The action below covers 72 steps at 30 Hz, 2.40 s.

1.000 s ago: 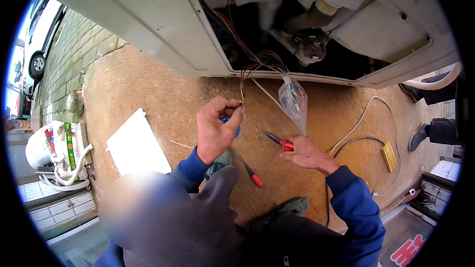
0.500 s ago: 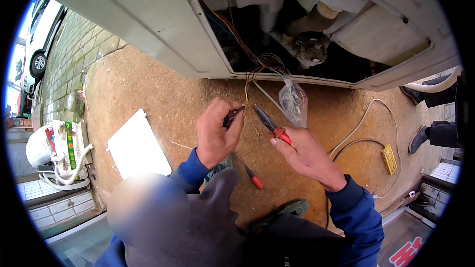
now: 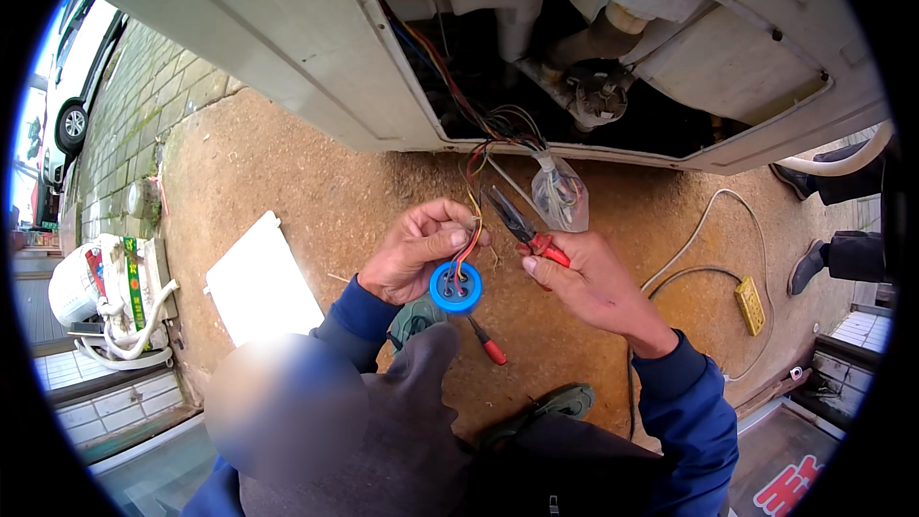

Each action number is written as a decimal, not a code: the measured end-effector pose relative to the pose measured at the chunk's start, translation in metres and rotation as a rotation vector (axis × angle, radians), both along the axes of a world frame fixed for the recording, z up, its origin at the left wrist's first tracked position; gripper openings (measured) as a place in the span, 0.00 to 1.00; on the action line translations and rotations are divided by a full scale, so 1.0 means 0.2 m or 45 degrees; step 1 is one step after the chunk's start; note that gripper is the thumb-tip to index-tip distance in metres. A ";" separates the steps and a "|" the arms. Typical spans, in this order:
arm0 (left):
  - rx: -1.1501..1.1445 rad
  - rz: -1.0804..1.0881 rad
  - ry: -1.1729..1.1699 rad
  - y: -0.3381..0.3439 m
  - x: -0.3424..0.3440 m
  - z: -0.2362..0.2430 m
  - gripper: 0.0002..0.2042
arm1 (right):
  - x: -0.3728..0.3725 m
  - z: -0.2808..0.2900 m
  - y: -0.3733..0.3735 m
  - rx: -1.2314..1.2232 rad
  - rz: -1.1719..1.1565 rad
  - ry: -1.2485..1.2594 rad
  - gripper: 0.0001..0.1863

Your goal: The person opens the bottom panel of a white appliance and uses pliers and a screwdriver to manipulate internal wires and components. They handle a blue cylindrical part and connect wires within the machine's interior.

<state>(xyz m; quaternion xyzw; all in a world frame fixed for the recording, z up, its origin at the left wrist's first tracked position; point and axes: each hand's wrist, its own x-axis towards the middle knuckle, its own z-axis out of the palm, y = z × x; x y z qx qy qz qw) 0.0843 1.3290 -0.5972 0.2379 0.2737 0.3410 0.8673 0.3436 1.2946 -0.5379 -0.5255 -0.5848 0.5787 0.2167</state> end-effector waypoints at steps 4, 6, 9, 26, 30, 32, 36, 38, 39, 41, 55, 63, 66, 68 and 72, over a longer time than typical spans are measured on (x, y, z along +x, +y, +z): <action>-0.114 -0.079 -0.301 -0.01 0.04 -0.06 0.13 | 0.01 -0.05 0.00 -0.232 0.087 0.321 0.12; -0.170 -0.085 -0.247 -0.03 0.03 -0.07 0.14 | 0.02 -0.02 0.01 -0.346 0.177 0.380 0.13; -0.137 -0.122 -0.142 -0.04 -0.02 -0.11 0.13 | 0.04 0.00 0.03 -0.543 0.326 0.429 0.14; 0.511 -0.366 0.667 -0.02 0.01 0.16 0.14 | 0.00 -0.04 0.08 -0.628 0.328 0.016 0.15; 0.328 -0.528 0.441 0.06 -0.08 0.10 0.23 | -0.01 -0.04 0.06 -0.680 0.217 0.102 0.15; 0.130 -0.567 0.195 0.12 -0.07 0.04 0.27 | -0.02 -0.05 0.05 -0.701 0.201 0.084 0.16; 0.024 -0.571 0.135 0.19 -0.05 -0.03 0.27 | -0.02 -0.04 0.05 -0.724 0.167 0.077 0.17; -0.079 -0.590 -0.008 0.23 -0.04 -0.09 0.26 | 0.00 -0.05 0.05 -0.752 0.146 0.080 0.17; -0.130 -0.600 -0.079 0.25 -0.03 -0.10 0.25 | 0.00 -0.05 0.05 -0.745 0.159 0.101 0.17; -0.093 -0.622 -0.033 0.27 0.00 -0.12 0.20 | 0.01 -0.06 0.05 -0.731 0.185 0.143 0.17; -0.075 -0.537 0.535 0.38 0.14 -0.01 0.10 | 0.00 -0.12 0.01 -0.646 -0.037 0.065 0.15; -0.156 -0.304 0.352 0.23 0.22 0.02 0.14 | -0.09 -0.26 -0.07 -0.429 -0.237 0.067 0.14; -0.262 -0.201 0.124 0.19 0.21 0.00 0.16 | -0.11 -0.29 -0.11 -0.411 -0.322 0.120 0.15; -0.295 -0.170 0.031 0.16 0.19 -0.04 0.17 | -0.11 -0.31 -0.12 -0.355 -0.347 0.119 0.15; -0.208 -0.325 0.193 0.09 0.14 -0.19 0.14 | -0.09 -0.34 -0.15 -0.407 -0.342 0.062 0.16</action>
